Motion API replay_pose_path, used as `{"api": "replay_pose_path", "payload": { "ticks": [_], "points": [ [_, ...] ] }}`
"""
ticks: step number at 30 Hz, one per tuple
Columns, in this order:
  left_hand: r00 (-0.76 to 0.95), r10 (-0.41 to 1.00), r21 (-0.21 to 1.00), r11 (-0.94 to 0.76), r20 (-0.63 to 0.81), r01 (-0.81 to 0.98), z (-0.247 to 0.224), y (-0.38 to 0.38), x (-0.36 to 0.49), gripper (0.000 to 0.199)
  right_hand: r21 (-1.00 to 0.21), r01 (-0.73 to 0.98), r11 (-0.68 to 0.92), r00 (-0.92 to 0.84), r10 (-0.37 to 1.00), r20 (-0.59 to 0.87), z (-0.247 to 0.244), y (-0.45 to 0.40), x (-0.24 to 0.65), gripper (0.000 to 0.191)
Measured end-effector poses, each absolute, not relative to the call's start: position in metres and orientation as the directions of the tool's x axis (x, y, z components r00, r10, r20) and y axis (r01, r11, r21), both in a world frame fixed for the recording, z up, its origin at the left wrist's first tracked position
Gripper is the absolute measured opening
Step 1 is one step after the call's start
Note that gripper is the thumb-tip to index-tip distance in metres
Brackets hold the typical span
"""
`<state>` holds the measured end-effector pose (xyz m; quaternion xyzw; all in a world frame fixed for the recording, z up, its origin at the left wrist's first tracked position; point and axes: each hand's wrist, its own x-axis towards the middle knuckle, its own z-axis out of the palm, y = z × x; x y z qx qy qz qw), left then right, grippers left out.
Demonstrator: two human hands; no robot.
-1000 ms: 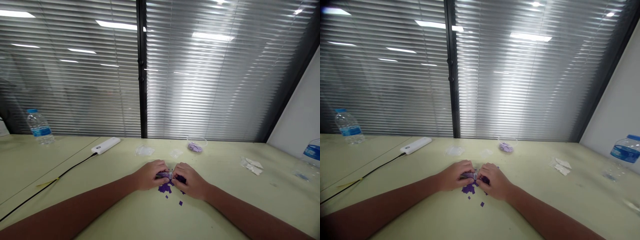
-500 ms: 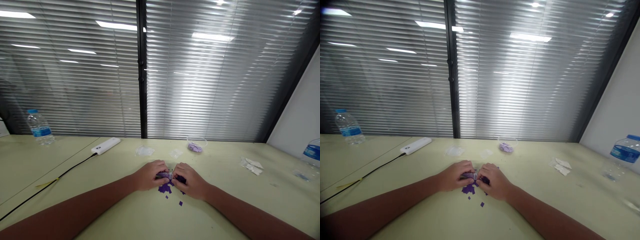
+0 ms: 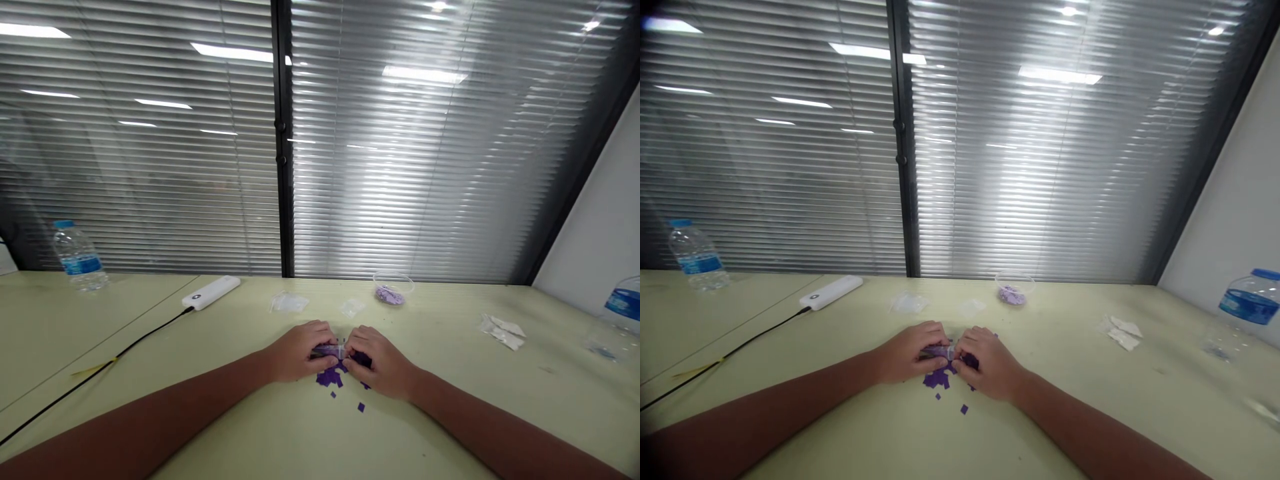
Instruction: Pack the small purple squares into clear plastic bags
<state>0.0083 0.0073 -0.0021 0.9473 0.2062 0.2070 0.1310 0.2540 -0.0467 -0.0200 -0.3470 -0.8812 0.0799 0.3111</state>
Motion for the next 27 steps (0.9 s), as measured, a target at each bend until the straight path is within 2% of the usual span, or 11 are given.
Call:
{"api": "replay_pose_path", "payload": {
  "ticks": [27],
  "points": [
    [0.829, 0.448, 0.34, -0.878, 0.334, 0.338, -0.0026, 0.0081, 0.0085, 0.024, -0.343, 0.559, 0.755, -0.568, 0.65, 0.504, -0.0183, -0.0474, 0.2544, 0.01]
  ]
}}
